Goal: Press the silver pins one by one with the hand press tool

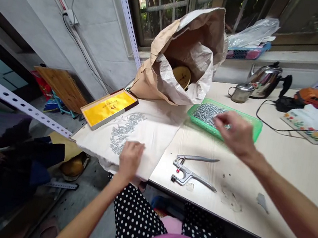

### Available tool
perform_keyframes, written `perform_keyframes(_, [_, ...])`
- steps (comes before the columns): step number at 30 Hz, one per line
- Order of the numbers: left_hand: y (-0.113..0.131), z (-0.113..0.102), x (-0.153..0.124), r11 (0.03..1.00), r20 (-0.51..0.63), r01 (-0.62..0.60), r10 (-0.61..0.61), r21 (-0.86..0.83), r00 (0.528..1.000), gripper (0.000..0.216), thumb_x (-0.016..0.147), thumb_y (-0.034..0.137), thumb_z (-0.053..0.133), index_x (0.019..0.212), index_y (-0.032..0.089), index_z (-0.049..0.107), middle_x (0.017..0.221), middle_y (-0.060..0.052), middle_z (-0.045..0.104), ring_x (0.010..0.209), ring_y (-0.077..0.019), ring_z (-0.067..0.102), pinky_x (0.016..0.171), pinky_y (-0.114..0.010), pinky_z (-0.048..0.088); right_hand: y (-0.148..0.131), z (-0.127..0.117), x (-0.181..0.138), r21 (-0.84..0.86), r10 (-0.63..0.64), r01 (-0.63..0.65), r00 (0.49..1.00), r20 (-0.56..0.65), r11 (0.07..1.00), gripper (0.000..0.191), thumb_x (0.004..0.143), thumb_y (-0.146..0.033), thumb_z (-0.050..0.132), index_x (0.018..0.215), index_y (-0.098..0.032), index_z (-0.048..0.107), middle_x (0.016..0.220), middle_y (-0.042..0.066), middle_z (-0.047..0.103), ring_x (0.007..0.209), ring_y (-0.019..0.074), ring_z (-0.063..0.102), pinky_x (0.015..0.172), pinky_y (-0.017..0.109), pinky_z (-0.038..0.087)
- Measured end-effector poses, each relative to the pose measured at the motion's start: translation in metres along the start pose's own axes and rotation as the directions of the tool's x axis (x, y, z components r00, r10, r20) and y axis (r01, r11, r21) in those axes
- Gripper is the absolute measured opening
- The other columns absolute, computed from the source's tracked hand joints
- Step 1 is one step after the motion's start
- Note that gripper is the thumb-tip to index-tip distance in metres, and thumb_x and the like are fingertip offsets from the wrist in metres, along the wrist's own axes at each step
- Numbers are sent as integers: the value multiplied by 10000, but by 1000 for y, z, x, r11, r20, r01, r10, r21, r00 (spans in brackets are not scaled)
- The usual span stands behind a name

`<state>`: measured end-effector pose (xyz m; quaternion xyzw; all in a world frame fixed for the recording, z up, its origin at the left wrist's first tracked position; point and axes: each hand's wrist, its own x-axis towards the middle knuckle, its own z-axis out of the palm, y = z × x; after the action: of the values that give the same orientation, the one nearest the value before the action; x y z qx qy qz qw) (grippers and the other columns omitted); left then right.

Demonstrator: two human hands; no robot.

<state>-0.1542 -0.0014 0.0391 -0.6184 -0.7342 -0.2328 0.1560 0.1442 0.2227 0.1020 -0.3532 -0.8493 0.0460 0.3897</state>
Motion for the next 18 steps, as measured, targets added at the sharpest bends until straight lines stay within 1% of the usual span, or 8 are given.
perform_keyframes(1, [-20, 1, 18, 994, 50, 65, -69, 87, 996, 261, 1029, 270, 526, 1059, 165, 763, 1017, -125, 738, 997, -295, 642, 877, -428, 567, 15, -7, 14, -138, 74, -74, 997, -1, 988, 273, 1031, -367, 527, 1062, -151, 692, 985, 132, 699, 828, 221, 638, 722, 359, 488])
perform_keyframes(3, [-52, 8, 49, 963, 161, 151, -189, 224, 969, 265, 1009, 247, 524, 1042, 161, 773, 1037, -140, 732, 1040, -321, 608, 903, -435, 528, 36, -15, 26, -401, 229, -176, 970, 88, 899, 375, 1016, -347, 558, 1280, -94, 638, 1106, 221, 681, 899, 280, 653, 717, 391, 470])
perform_keyframes(5, [-72, 18, 70, 938, 269, 166, -252, 304, 930, 280, 993, 240, 507, 1004, 160, 775, 1055, -153, 724, 1076, -334, 583, 897, -428, 504, 40, -16, 14, -504, 296, -162, 934, 198, 848, 530, 995, -329, 596, 1459, -87, 512, 1167, 250, 658, 915, 305, 656, 701, 390, 468])
perform_keyframes(7, [-82, 30, 80, 932, 348, 135, -256, 336, 902, 291, 983, 240, 489, 982, 154, 766, 1067, -163, 719, 1093, -339, 570, 890, -421, 488, 27, -13, -19, -418, 235, -90, 921, 310, 904, 575, 986, -325, 606, 1511, -137, 463, 1155, 198, 662, 892, 281, 656, 688, 362, 488])
perform_keyframes(9, [-88, 39, 84, 935, 390, 90, -230, 344, 892, 296, 975, 237, 474, 986, 139, 753, 1076, -171, 718, 1099, -341, 564, 905, -417, 475, 4, -9, -60, -217, 116, -29, 910, 398, 976, 473, 1004, -315, 566, 1456, -180, 526, 1104, 135, 666, 897, 250, 658, 727, 346, 522])
perform_keyframes(12, [-97, 46, 88, 932, 417, 47, -205, 358, 886, 324, 974, 257, 450, 1002, 110, 737, 1092, -193, 714, 1111, -352, 554, 916, -414, 465, -34, 0, -114, 19, 24, -39, 856, 517, 999, 290, 1024, -279, 521, 1283, -206, 629, 1092, 97, 656, 943, 216, 651, 819, 330, 531])
perform_keyframes(15, [-105, 49, 98, 937, 467, 6, -179, 348, 866, 354, 965, 286, 447, 1039, 83, 728, 1111, -208, 709, 1110, -357, 556, 912, -413, 464, -57, 12, -140, 20, 63, -95, 789, 611, 995, 187, 1017, -258, 552, 1153, -186, 660, 1065, 101, 639, 936, 218, 611, 803, 331, 494])
perform_keyframes(18, [-106, 48, 107, 944, 541, -43, -150, 326, 828, 380, 960, 279, 429, 1078, 73, 726, 1087, -197, 717, 1039, -325, 587, 901, -386, 462, -62, 24, -149, -75, 148, -129, 782, 605, 989, 156, 1021, -214, 536, 1070, -164, 676, 1038, 113, 631, 926, 226, 564, 778, 333, 431])
